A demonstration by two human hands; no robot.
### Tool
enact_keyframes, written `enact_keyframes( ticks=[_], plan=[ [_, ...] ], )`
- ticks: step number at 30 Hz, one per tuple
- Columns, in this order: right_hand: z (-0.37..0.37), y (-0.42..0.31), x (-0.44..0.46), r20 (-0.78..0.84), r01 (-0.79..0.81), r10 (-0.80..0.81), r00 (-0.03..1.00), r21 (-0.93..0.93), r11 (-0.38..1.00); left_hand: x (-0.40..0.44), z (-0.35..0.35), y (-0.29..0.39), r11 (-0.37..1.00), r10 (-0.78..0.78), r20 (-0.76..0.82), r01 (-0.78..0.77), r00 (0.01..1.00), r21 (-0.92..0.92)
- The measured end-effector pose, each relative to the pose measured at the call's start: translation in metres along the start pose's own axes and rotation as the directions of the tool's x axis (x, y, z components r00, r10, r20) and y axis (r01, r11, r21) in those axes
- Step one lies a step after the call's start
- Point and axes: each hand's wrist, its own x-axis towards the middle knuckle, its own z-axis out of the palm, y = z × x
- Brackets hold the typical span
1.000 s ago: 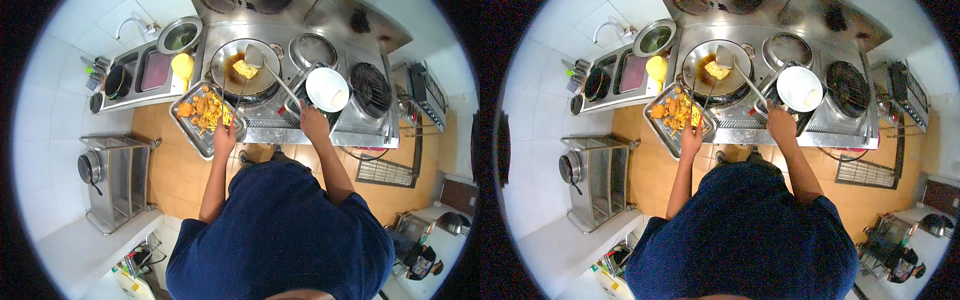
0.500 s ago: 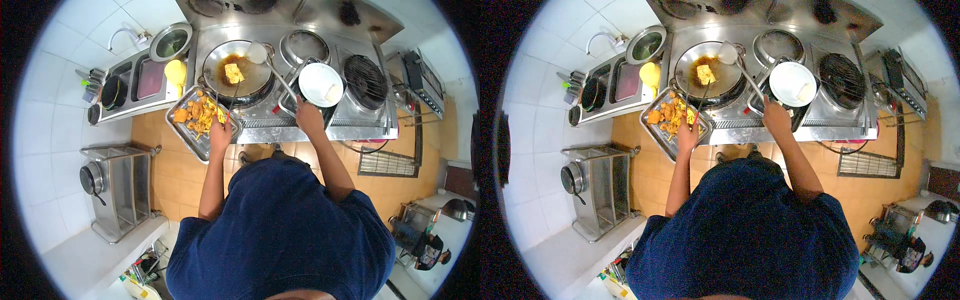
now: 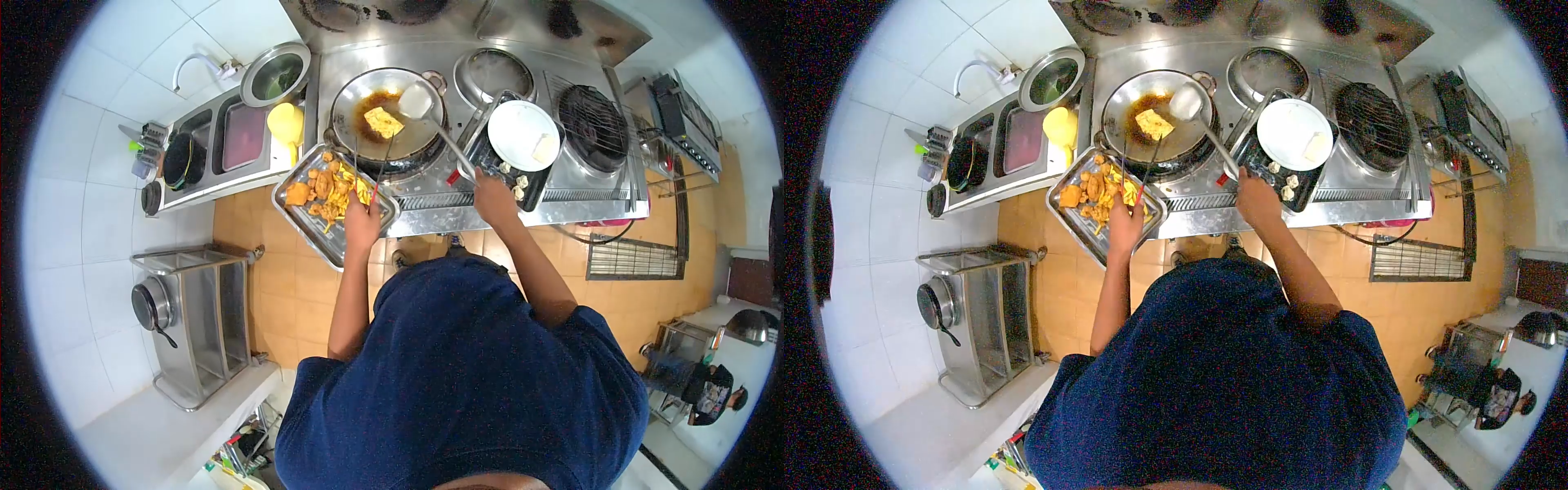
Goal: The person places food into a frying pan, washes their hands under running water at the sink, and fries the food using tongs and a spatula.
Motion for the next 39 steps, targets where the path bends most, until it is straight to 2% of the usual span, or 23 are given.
enact_keyframes(
  ticks=[3, 6, 9, 12, 15, 18, 21, 24, 30, 36, 39],
  plan=[
    [-0.007, -0.009, -0.010, -0.017, 0.052, -0.050, 0.999, 0.093, 0.994, 0.003, 0.005, -0.014, 0.990, 0.137, -0.078, -0.135, 0.988, 0.032],
    [-0.014, -0.021, -0.017, -0.028, -0.034, 0.038, 0.999, 0.146, 0.989, 0.001, 0.000, -0.009, 0.995, 0.092, -0.039, -0.093, 0.995, -0.024],
    [-0.004, -0.020, -0.013, -0.037, -0.092, 0.095, 0.995, 0.090, 0.992, 0.002, -0.001, -0.013, 0.988, 0.147, -0.056, -0.144, 0.988, 0.050],
    [0.007, -0.021, -0.009, -0.016, -0.066, 0.067, 0.998, 0.078, 0.995, 0.003, -0.004, -0.011, 0.995, 0.100, -0.003, -0.100, 0.995, -0.019],
    [0.005, -0.021, -0.012, -0.024, -0.019, 0.025, 0.999, 0.219, 0.976, 0.005, -0.005, -0.018, 0.990, 0.140, 0.001, -0.140, 0.990, 0.006],
    [0.011, -0.018, -0.013, -0.056, -0.025, 0.039, 0.998, 0.229, 0.973, 0.003, -0.011, -0.012, 0.995, 0.097, 0.026, -0.097, 0.995, -0.021],
    [-0.001, -0.020, -0.018, -0.109, -0.043, 0.059, 0.992, 0.150, 0.988, 0.005, -0.008, -0.020, 0.982, 0.189, -0.045, -0.189, 0.981, 0.006],
    [-0.007, -0.022, -0.017, -0.059, -0.069, 0.076, 0.995, 0.109, 0.992, 0.005, -0.011, -0.015, 0.987, 0.162, -0.015, -0.162, 0.987, 0.006],
    [0.007, -0.024, -0.011, -0.014, -0.024, 0.024, 1.000, 0.024, 0.999, 0.006, -0.009, -0.014, 0.991, 0.133, -0.023, -0.133, 0.991, -0.014],
    [-0.012, -0.028, -0.012, 0.046, -0.093, 0.090, 0.995, 0.073, 0.993, 0.007, -0.007, -0.017, 0.989, 0.148, -0.032, -0.148, 0.989, -0.018],
    [-0.009, -0.021, -0.010, 0.024, -0.065, 0.064, 0.998, 0.066, 0.996, 0.004, -0.009, -0.011, 0.994, 0.104, -0.019, -0.104, 0.994, -0.016]
  ],
)
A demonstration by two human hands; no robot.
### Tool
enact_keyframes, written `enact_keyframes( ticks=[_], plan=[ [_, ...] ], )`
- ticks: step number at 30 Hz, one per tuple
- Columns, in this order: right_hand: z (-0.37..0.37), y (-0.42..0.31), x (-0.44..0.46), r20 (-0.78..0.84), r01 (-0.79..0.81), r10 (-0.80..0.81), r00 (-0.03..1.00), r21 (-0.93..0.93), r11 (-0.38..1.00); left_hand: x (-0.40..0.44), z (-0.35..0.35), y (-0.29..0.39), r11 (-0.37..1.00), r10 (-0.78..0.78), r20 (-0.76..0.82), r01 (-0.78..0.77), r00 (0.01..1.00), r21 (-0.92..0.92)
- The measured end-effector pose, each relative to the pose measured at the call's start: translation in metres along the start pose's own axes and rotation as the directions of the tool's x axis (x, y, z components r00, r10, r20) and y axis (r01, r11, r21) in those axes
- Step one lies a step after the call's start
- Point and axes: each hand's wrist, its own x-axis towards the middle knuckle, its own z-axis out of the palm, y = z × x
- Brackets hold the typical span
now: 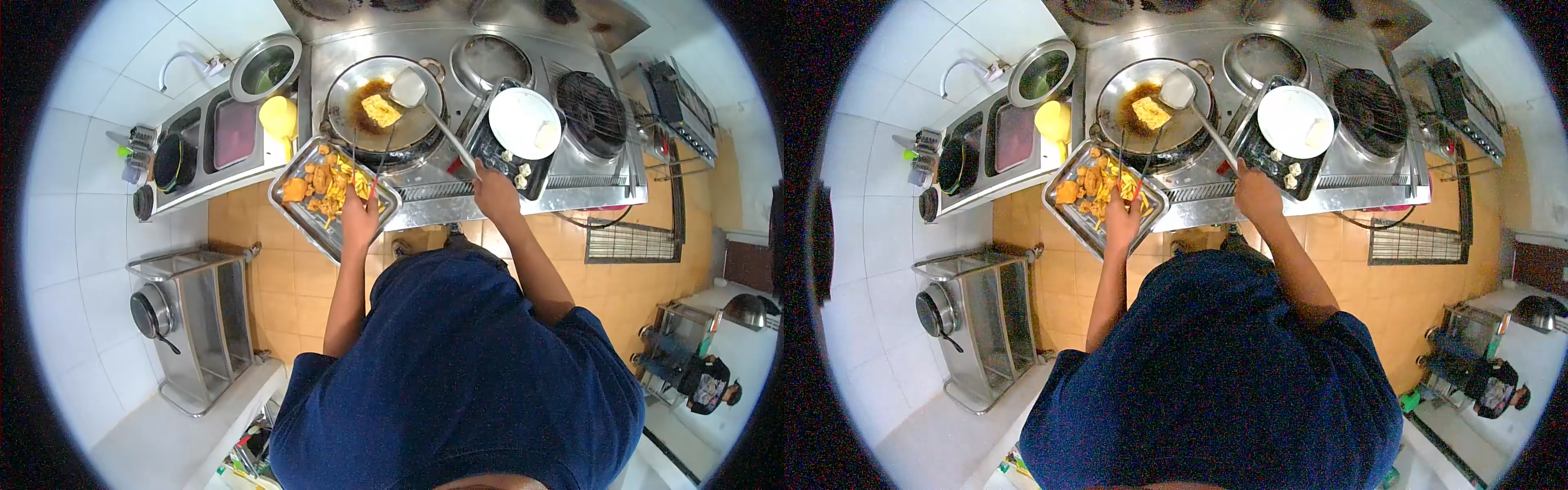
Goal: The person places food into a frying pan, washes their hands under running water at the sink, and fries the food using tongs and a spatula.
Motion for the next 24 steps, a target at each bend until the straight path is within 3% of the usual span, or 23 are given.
enact_keyframes(
  ticks=[6, 12, 15, 20, 24],
  plan=[
    [-0.009, -0.006, -0.004, 0.037, -0.017, 0.017, 0.999, 0.013, 1.000, -0.002, 0.005, -0.004, 1.000, -0.021, 0.004, 0.021, 1.000, 0.022],
    [0.008, 0.007, 0.002, -0.008, 0.041, -0.040, 0.999, 0.028, 0.999, -0.005, 0.010, -0.007, 0.999, -0.030, -0.009, 0.030, 1.000, 0.028],
    [0.000, 0.004, 0.002, -0.034, -0.004, 0.006, 0.999, 0.058, 0.998, -0.008, 0.005, -0.001, 0.997, -0.061, 0.039, 0.059, 0.997, 0.043],
    [-0.011, 0.004, -0.002, -0.036, -0.041, 0.040, 0.999, -0.029, 0.999, -0.015, 0.010, -0.014, 0.997, -0.004, -0.060, -0.001, 0.998, -0.077],
    [-0.005, 0.018, -0.001, -0.098, 0.010, -0.001, 0.995, 0.094, 0.996, -0.023, 0.004, -0.013, 0.975, 0.010, -0.084, -0.029, 0.996, -0.220]
  ],
)
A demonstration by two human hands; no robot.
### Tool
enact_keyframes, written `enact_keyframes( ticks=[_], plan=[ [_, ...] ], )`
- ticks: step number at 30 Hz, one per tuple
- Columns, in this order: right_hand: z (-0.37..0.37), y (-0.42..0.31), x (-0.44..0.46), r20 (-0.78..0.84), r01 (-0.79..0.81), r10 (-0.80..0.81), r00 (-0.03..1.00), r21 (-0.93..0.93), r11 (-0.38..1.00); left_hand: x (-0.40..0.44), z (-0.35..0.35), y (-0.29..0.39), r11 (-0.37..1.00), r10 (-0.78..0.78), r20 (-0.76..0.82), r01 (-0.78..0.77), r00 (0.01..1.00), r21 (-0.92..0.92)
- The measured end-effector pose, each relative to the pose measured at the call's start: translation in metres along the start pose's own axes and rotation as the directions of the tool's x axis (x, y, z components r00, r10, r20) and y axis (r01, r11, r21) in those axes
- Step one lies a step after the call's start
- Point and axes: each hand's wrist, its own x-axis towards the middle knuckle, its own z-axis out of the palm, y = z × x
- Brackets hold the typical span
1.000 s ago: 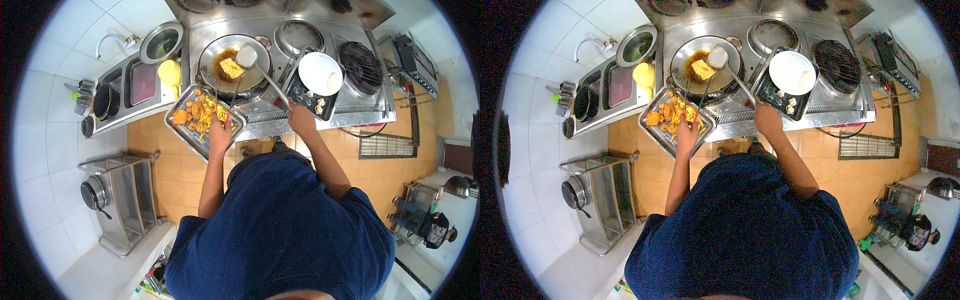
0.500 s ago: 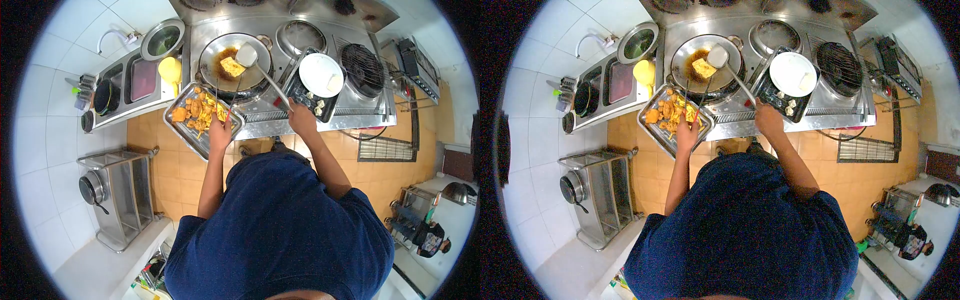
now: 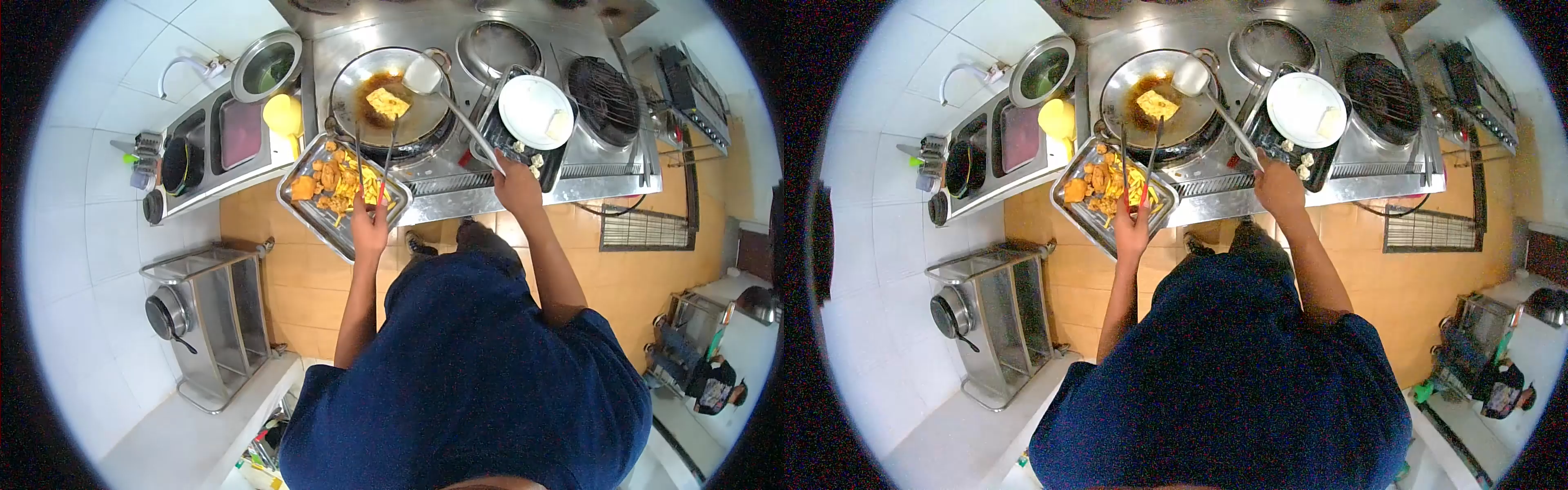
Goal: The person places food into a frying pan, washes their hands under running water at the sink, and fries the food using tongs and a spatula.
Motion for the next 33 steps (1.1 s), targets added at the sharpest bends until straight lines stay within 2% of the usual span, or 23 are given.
enact_keyframes(
  ticks=[3, 4, 6, 7, 8, 10, 11, 13, 14, 16, 17, 18, 21, 23, 25, 28, 30, 31, 32, 33],
  plan=[
    [-0.007, -0.006, -0.001, -0.057, -0.051, 0.055, 0.997, 0.060, 0.997, -0.003, -0.003, -0.004, 0.999, -0.041, 0.015, 0.041, 0.999, -0.017],
    [-0.020, -0.015, -0.001, 0.022, -0.130, 0.129, 0.991, 0.080, 0.988, -0.002, -0.004, -0.005, 0.999, -0.035, 0.012, 0.035, 0.999, -0.033],
    [-0.018, -0.002, 0.003, 0.001, -0.080, 0.082, 0.997, 0.221, 0.972, 0.004, -0.002, -0.003, 0.993, -0.028, -0.016, 0.026, 0.999, -0.113],
    [-0.014, 0.007, 0.007, -0.011, -0.049, 0.054, 0.998, 0.290, 0.956, 0.005, 0.000, 0.000, 0.987, -0.084, -0.024, 0.079, 0.996, -0.141],
    [-0.010, 0.016, 0.013, -0.064, 0.056, -0.035, 0.997, 0.372, 0.927, 0.005, 0.003, 0.001, 0.976, -0.140, -0.031, 0.133, 0.990, -0.170],
    [-0.012, 0.033, 0.022, -0.046, 0.116, -0.106, 0.993, 0.415, 0.902, 0.014, 0.010, 0.009, 0.964, -0.200, -0.057, 0.186, 0.978, -0.190],
    [-0.013, 0.039, 0.026, -0.054, 0.149, -0.140, 0.989, 0.449, 0.881, 0.016, 0.014, 0.015, 0.944, -0.235, -0.070, 0.210, 0.970, -0.255],
    [-0.028, 0.049, 0.033, 0.074, 0.058, -0.097, 0.993, 0.421, 0.905, 0.015, 0.029, 0.029, 0.889, -0.307, -0.084, 0.253, 0.948, -0.382],
    [-0.040, 0.050, 0.035, 0.137, 0.012, -0.073, 0.988, 0.399, 0.917, 0.015, 0.039, 0.034, 0.845, -0.325, -0.099, 0.242, 0.940, -0.477],
    [-0.063, 0.053, 0.039, 0.110, 0.094, -0.099, 0.989, 0.053, 0.994, 0.017, 0.052, 0.038, 0.839, -0.356, -0.098, 0.271, 0.929, -0.473],
    [-0.075, 0.054, 0.044, 0.098, 0.132, -0.120, 0.988, -0.127, 0.983, 0.017, 0.059, 0.040, 0.834, -0.372, -0.101, 0.285, 0.923, -0.472],
    [-0.088, 0.059, 0.053, 0.130, 0.162, -0.136, 0.982, -0.219, 0.962, 0.017, 0.064, 0.042, 0.834, -0.391, -0.114, 0.300, 0.913, -0.464],
    [-0.119, 0.077, 0.082, 0.117, 0.333, -0.314, 0.942, -0.425, 0.842, 0.015, 0.073, 0.046, 0.914, -0.312, -0.192, 0.238, 0.930, -0.329],
    [-0.145, 0.082, 0.115, 0.189, 0.391, -0.346, 0.919, -0.557, 0.732, 0.014, 0.075, 0.053, 0.920, -0.326, -0.231, 0.253, 0.917, -0.298],
    [-0.163, 0.095, 0.159, 0.222, 0.479, -0.450, 0.865, -0.636, 0.606, 0.012, 0.073, 0.053, 0.927, -0.332, -0.255, 0.263, 0.908, -0.268],
    [-0.191, 0.091, 0.217, 0.299, 0.563, -0.494, 0.817, -0.597, 0.571, 0.006, 0.070, 0.041, 0.961, -0.272, -0.306, 0.239, 0.912, -0.143],
    [-0.204, 0.083, 0.250, 0.311, 0.637, -0.569, 0.762, -0.516, 0.572, 0.002, 0.073, 0.032, 0.940, -0.309, -0.265, 0.252, 0.913, -0.229],
    [-0.213, 0.069, 0.260, 0.341, 0.639, -0.554, 0.760, -0.547, 0.540, -0.001, 0.073, 0.026, 0.927, -0.327, -0.242, 0.261, 0.913, -0.270],
    [-0.222, 0.053, 0.265, 0.373, 0.639, -0.532, 0.760, -0.575, 0.511, -0.002, 0.074, 0.021, 0.957, -0.279, -0.287, 0.242, 0.916, -0.158],
    [-0.231, 0.039, 0.268, 0.399, 0.635, -0.508, 0.764, -0.606, 0.479, -0.003, 0.072, 0.016, 0.959, -0.279, -0.263, 0.253, 0.923, -0.129]
  ],
)
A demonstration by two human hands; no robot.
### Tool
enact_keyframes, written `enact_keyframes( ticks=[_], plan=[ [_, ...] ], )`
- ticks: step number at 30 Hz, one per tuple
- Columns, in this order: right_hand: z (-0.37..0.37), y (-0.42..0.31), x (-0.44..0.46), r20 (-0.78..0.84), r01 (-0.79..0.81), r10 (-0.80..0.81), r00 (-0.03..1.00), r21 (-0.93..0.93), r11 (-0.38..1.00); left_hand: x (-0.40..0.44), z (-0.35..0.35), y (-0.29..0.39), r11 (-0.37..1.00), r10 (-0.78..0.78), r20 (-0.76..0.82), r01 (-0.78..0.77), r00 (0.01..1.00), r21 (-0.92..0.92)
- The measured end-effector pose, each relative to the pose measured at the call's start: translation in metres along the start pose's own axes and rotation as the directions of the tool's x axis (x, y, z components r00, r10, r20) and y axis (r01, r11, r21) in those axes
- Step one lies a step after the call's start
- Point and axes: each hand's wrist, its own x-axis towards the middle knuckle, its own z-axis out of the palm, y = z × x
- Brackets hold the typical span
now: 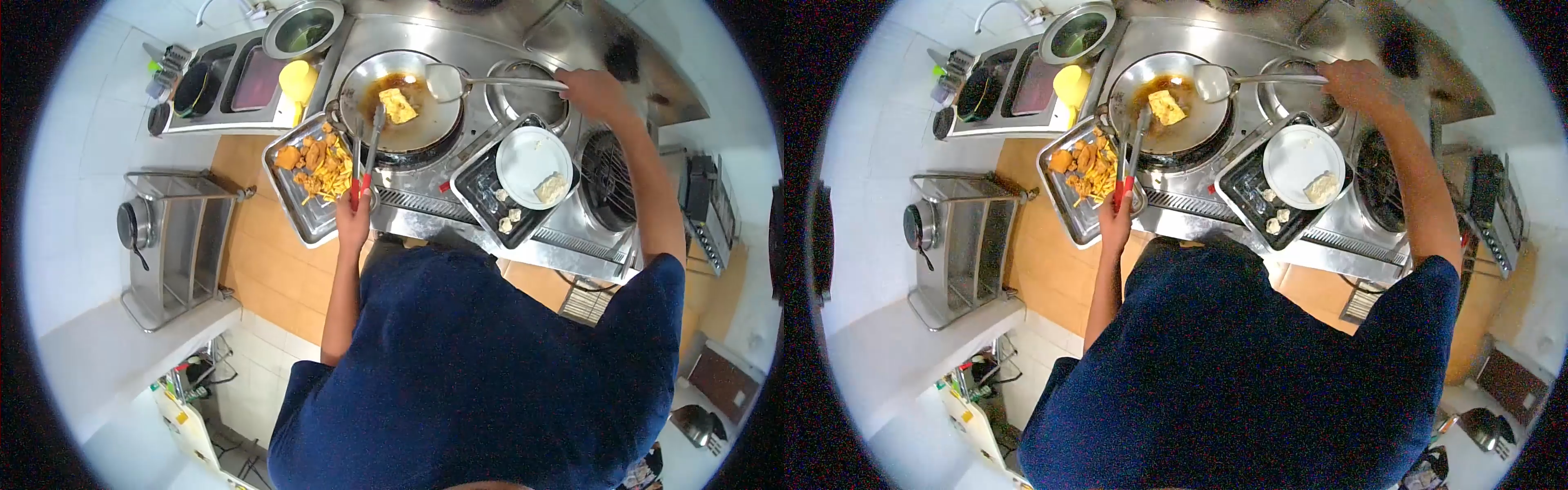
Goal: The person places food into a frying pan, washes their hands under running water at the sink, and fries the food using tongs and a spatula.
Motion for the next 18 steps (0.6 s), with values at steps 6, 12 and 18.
enact_keyframes(
  ticks=[6, 12, 18],
  plan=[
    [-0.032, 0.021, 0.047, 0.113, 0.057, -0.065, 0.991, 0.072, 0.996, 0.003, -0.007, 0.015, 0.970, 0.042, 0.047, -0.052, 0.998, 0.237],
    [-0.016, 0.025, 0.102, 0.386, -0.080, 0.043, 0.922, 0.080, 0.994, 0.017, -0.019, 0.023, 0.951, 0.151, 0.043, -0.157, 0.988, 0.267],
    [-0.035, 0.011, 0.111, 0.140, -0.048, 0.052, 0.989, -0.033, 0.998, 0.023, -0.023, 0.022, 0.946, 0.085, 0.056, -0.098, 0.995, 0.310]
  ],
)
